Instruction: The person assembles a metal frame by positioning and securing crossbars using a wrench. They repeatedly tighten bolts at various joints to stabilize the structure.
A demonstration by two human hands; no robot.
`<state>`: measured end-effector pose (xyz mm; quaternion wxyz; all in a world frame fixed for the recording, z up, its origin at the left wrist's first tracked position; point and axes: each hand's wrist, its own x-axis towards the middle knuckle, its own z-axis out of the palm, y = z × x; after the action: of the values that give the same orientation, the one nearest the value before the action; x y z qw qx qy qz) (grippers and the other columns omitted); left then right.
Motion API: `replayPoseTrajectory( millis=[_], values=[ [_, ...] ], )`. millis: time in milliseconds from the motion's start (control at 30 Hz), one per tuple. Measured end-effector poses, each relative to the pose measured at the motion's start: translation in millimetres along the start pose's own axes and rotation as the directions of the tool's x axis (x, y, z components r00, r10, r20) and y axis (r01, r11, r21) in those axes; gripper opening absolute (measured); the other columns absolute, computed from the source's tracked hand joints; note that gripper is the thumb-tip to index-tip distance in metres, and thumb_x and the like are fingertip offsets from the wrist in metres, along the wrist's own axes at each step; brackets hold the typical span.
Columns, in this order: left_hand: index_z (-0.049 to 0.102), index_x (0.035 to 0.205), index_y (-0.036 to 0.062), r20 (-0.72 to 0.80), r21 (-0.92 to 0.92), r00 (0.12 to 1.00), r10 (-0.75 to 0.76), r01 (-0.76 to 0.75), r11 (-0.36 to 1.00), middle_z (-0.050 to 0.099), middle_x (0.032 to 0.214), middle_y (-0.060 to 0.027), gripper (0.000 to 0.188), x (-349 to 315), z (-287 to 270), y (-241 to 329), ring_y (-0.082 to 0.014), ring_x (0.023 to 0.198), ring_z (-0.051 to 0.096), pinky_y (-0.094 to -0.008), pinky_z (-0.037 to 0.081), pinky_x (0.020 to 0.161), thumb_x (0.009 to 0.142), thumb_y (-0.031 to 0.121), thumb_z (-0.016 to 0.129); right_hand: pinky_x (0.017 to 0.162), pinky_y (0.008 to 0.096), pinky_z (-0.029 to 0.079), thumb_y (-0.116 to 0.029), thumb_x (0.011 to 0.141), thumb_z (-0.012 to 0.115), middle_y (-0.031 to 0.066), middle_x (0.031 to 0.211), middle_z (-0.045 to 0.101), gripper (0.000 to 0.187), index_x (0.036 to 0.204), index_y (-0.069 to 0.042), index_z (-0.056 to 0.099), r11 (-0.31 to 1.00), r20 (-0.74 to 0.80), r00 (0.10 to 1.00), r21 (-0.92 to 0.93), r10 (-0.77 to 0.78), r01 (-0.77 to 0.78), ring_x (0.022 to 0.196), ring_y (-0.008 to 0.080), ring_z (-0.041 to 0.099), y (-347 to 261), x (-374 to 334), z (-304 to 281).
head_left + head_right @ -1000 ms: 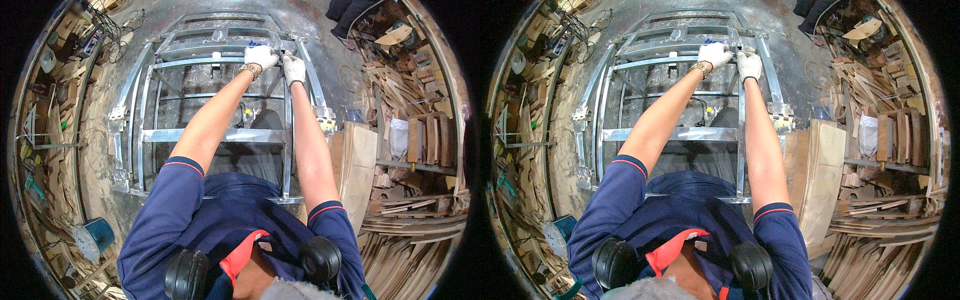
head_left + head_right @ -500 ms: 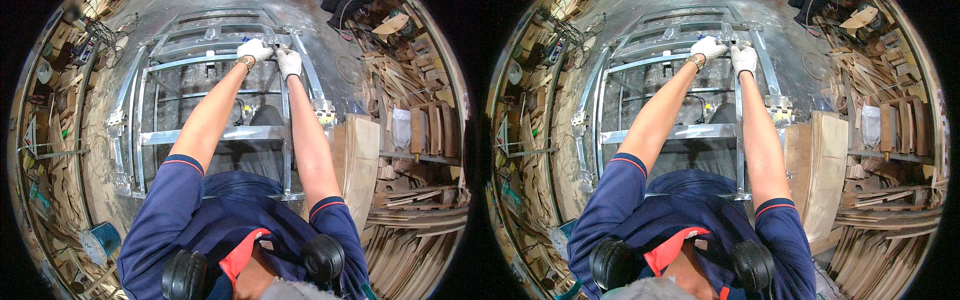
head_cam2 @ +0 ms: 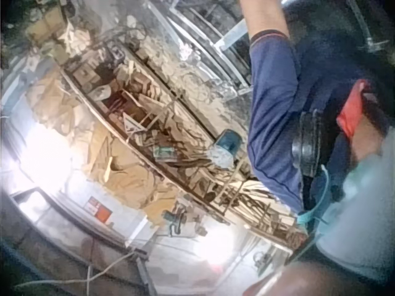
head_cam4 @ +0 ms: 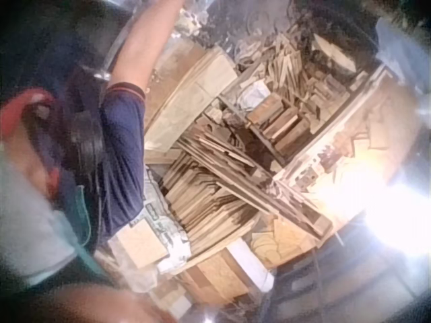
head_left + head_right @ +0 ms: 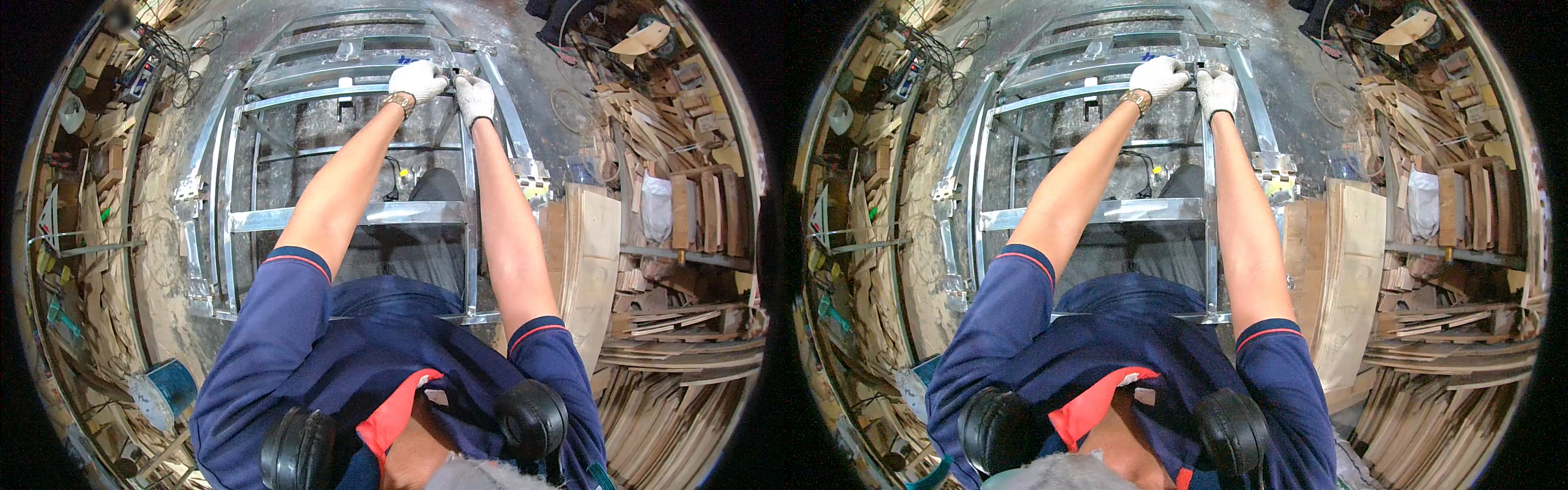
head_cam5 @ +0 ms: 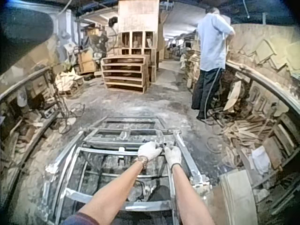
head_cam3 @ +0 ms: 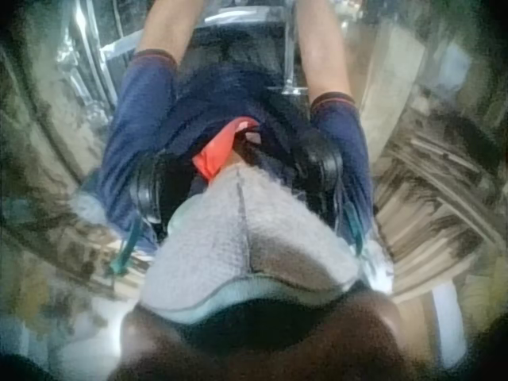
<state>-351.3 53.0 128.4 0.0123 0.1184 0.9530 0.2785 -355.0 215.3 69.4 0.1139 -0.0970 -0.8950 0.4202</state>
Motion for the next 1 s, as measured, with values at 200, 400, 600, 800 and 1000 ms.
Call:
replayPoseTrajectory(
  millis=[200, 400, 600, 800, 1000],
  values=[
    [0.076, 0.096, 0.0098, -0.011, -0.049, 0.999, -0.04, 0.039, 0.998, 0.073, 0.094, -0.0178, 0.042, 5.6, 3.3, -4.4, -0.035, 0.088, 0.07, -0.0444, 0.054, 0.08, 0.081, 0.044, 0.057, 0.093, 0.0409, 0.049, -0.037, 0.089, 0.061, 0.0236, 0.108, 0.071, 0.044, 0.109, -0.001, 0.073, 0.994, -0.041, 0.993, -0.019, -0.107, 0.106, 0.106, 0.0352, 0.068, 0.6, 0.2, 1.0],
    [0.076, 0.095, 0.007, 0.023, -0.087, 0.995, -0.097, 0.098, 0.991, 0.072, 0.093, -0.0237, 0.047, 10.2, 2.0, -6.0, -0.0376, 0.092, 0.071, -0.046, 0.056, 0.083, 0.073, 0.047, 0.062, 0.095, 0.0458, 0.05, -0.045, 0.089, 0.058, 0.0257, 0.108, 0.07, 0.049, 0.114, -0.005, 0.072, 0.996, -0.008, 1.0, -0.088, -0.013, 0.012, 0.108, 0.0404, 0.066, -2.4, -4.5, -1.9],
    [0.078, 0.089, 0.0138, -0.011, -0.134, 0.997, -0.08, 0.078, 0.988, 0.073, 0.089, -0.0178, 0.035, 1.5, -1.8, -0.5, -0.034, 0.085, 0.072, -0.044, 0.056, 0.078, 0.073, 0.04, 0.062, 0.088, 0.0458, 0.051, -0.037, 0.085, 0.063, 0.0275, 0.103, 0.07, 0.044, 0.105, 0.001, 0.072, 0.999, -0.019, 0.999, 0.02, -0.034, 0.034, 0.101, 0.0401, 0.068, -5.4, -11.5, -0.5],
    [0.078, 0.087, 0.0111, -0.037, -0.083, 0.996, -0.085, 0.082, 0.993, 0.072, 0.084, -0.0178, 0.033, -0.7, 1.8, 1.6, -0.0347, 0.082, 0.071, -0.0436, 0.055, 0.074, 0.073, 0.037, 0.063, 0.091, 0.0476, 0.051, -0.044, 0.081, 0.065, 0.0278, 0.102, 0.07, 0.05, 0.099, 0.002, 0.074, 0.998, -0.04, 0.999, -0.044, 0.035, -0.037, 0.101, 0.0424, 0.066, -4.3, -9.5, 1.4],
    [0.078, 0.089, 0.011, 0.012, -0.153, 0.997, -0.081, 0.082, 0.985, 0.073, 0.087, -0.0171, 0.034, 2.2, 1.2, -1.3, -0.0341, 0.083, 0.071, -0.0431, 0.055, 0.076, 0.074, 0.037, 0.062, 0.081, 0.0459, 0.052, -0.04, 0.083, 0.064, 0.0243, 0.09, 0.072, 0.043, 0.091, 0.0, 0.075, 0.997, -0.159, 0.987, -0.08, -0.008, -0.005, 0.09, 0.0385, 0.069, -4.9, -10.7, 6.5]
  ],
)
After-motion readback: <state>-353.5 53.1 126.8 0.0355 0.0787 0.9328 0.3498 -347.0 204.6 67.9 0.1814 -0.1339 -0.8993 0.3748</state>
